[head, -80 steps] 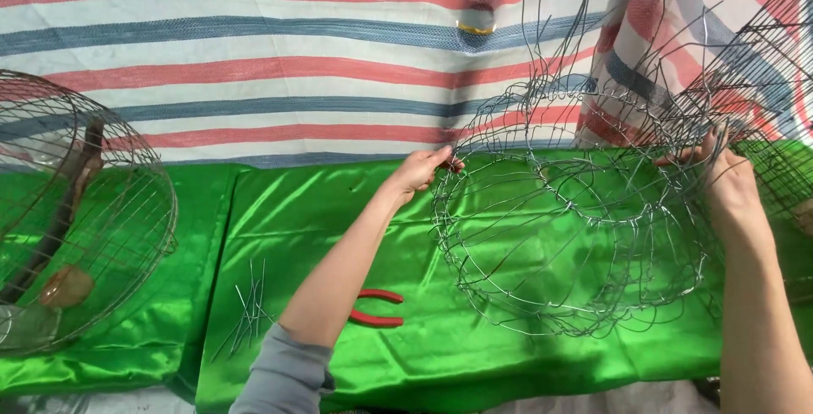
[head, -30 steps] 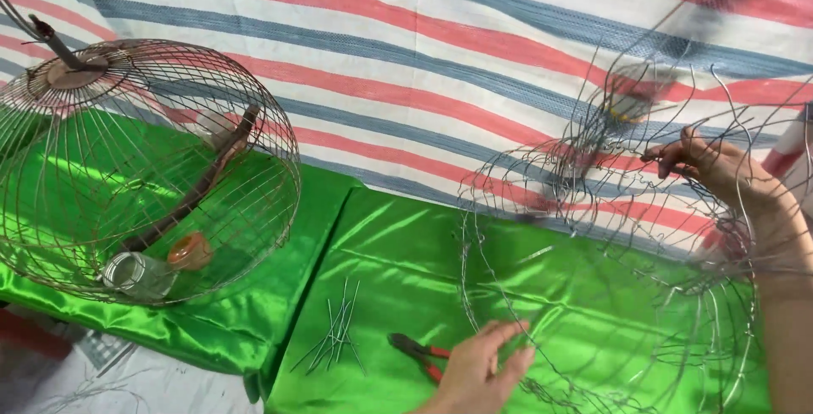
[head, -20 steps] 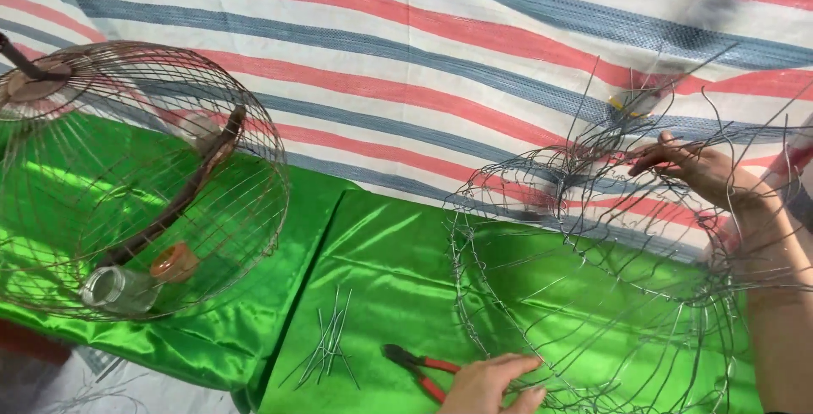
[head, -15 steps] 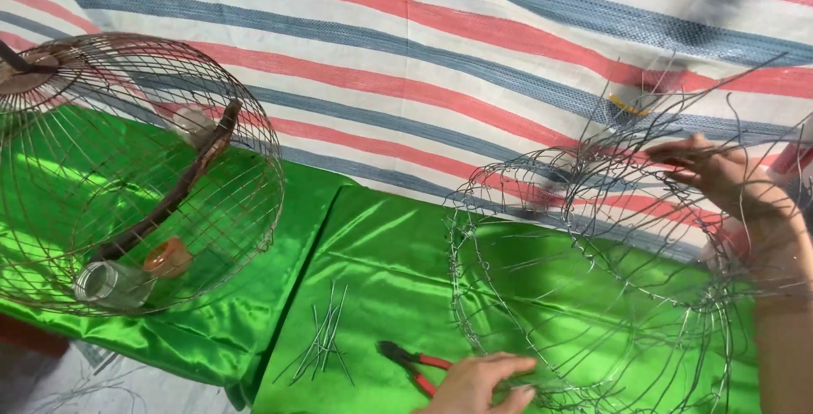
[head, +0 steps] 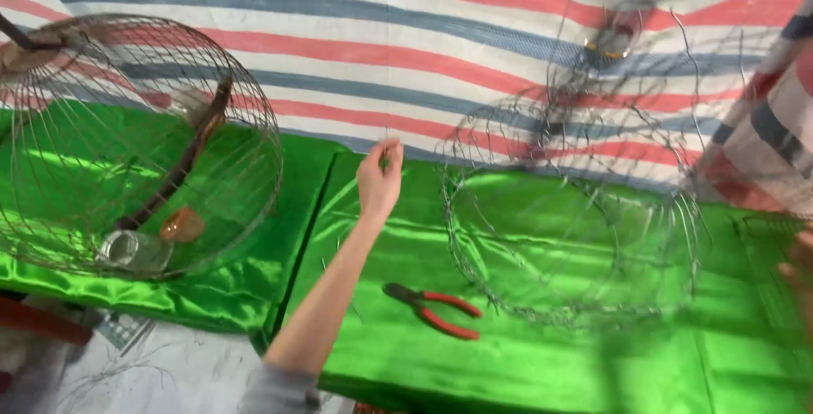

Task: Using pliers to attach and twist individual wire segments onto a wire cage frame to assemble it.

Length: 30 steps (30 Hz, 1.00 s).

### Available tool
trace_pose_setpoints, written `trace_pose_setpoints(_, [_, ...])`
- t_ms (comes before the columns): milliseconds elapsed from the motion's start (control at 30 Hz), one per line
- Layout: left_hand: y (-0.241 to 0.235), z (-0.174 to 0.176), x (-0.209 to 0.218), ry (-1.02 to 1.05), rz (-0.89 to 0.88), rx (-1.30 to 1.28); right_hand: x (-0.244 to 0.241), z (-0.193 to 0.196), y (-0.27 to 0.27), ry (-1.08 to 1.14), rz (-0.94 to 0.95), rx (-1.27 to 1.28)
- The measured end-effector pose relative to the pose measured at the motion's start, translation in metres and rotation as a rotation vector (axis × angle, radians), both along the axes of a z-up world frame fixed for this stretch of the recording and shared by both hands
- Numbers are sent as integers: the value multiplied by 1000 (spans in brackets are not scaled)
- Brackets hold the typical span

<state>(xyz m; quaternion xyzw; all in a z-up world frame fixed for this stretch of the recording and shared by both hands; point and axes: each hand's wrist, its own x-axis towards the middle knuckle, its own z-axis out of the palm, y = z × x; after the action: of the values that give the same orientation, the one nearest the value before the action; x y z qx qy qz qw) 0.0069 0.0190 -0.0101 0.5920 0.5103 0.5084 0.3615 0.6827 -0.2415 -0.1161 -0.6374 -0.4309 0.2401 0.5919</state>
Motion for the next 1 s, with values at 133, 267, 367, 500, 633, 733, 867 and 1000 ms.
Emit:
trace_pose_setpoints(133, [58,-44,29,-37,-24,-233,-215,107,-36,391,-267,-323])
trace_pose_setpoints(267, [53,-28,41,-38,-98,-414,-250,107,-25,539,-241,-344])
trace_pose_setpoints(367, [44,-19,44,-52,-247,-499,-265,116,-10,613,-233,-367])
trace_pose_setpoints(500, [62,-49,44,-38,-314,-348,-283,136,7,503,-154,-463])
trace_pose_setpoints(633, [69,-51,53,-115,-415,-337,-270,121,12,409,-178,-417])
trace_pose_setpoints(733, [76,-31,62,-29,-453,-294,-243,97,18,407,-215,-381])
trace_pose_setpoints(867, [75,14,59,-5,-511,-383,-240,97,19,453,-240,-374])
trace_pose_setpoints(1000, [68,41,57,-131,-556,-575,-248,111,18,552,-248,-345])
